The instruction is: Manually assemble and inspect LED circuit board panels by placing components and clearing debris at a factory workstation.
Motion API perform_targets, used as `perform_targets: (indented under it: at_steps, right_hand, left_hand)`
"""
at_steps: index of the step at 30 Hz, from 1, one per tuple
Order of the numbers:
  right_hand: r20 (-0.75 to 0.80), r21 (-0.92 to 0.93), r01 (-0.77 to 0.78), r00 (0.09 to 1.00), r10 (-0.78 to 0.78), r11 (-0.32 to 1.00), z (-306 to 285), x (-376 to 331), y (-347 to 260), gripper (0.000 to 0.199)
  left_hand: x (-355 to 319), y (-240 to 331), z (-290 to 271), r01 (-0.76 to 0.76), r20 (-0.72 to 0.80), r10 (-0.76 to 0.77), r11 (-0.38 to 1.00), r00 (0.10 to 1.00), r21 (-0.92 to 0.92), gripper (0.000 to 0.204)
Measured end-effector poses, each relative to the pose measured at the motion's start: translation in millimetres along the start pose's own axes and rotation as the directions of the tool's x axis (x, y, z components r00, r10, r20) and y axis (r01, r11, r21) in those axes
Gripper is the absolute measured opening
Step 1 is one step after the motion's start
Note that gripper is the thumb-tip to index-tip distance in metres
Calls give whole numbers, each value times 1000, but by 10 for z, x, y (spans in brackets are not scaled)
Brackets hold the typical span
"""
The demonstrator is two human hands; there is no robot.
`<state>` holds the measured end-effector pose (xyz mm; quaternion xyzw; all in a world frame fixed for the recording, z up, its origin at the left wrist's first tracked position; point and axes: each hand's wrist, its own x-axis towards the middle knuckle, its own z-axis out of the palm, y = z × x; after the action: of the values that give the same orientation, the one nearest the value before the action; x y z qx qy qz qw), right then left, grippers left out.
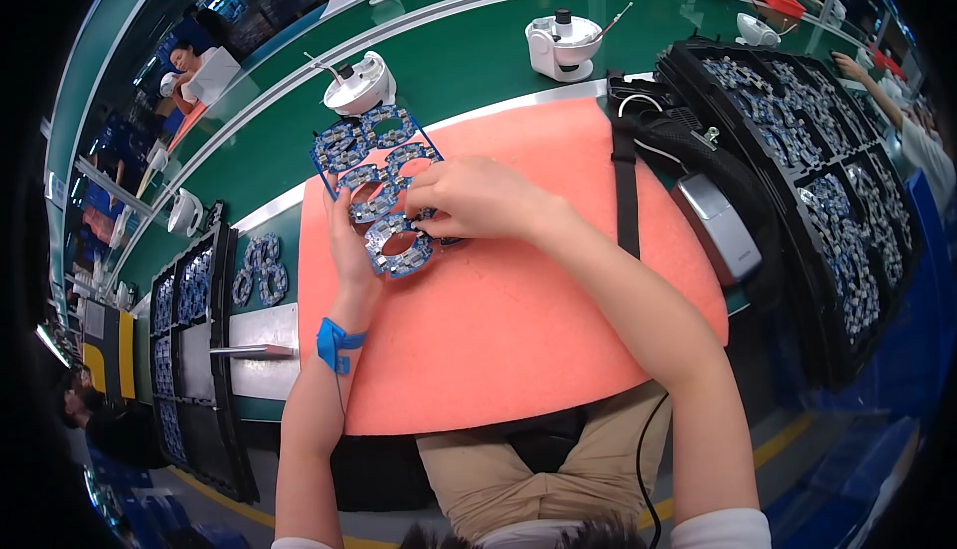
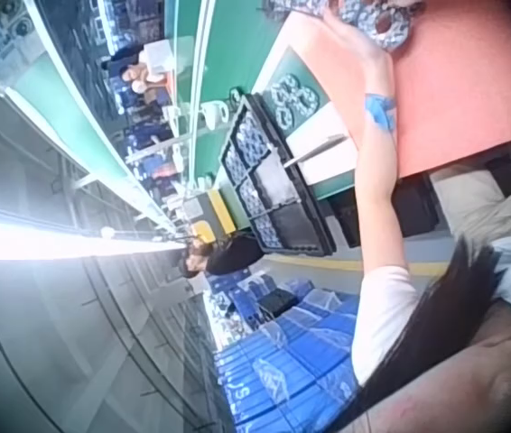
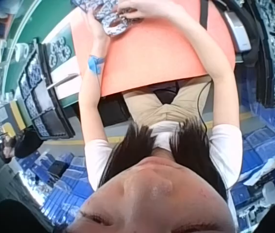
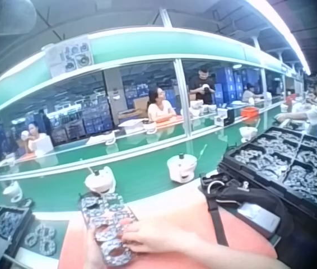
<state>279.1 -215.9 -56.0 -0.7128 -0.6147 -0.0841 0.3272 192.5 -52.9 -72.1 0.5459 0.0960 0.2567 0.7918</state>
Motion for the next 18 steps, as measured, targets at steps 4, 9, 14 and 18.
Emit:
perform_targets:
  at_steps: [4, 9, 14, 18]
  right_hand:
    - [-46, -123, 105, 993, -112, 987, 90, 0, 18, 14]
    - [107, -13, -178, 978, 178, 984, -16, 66, -204, 12]
    - [-197, -140, 172, 960, -198, 975, 189, 65, -125, 15]
    - [-228, -143, 154, 956, -184, 978, 296, 71, -142, 11]
  left_hand:
    - [-28, 47, 46, -9, 25, 9, 1000, 1000, -26, 42]
    - [-40, 52, 48, -22, 44, 22, 1000, 999, 4, 41]
    - [-14, -16, 32, -86, -5, 86, 996, 996, 10, 40]
    - [-47, 30, 48, -31, 40, 31, 999, 999, 15, 44]
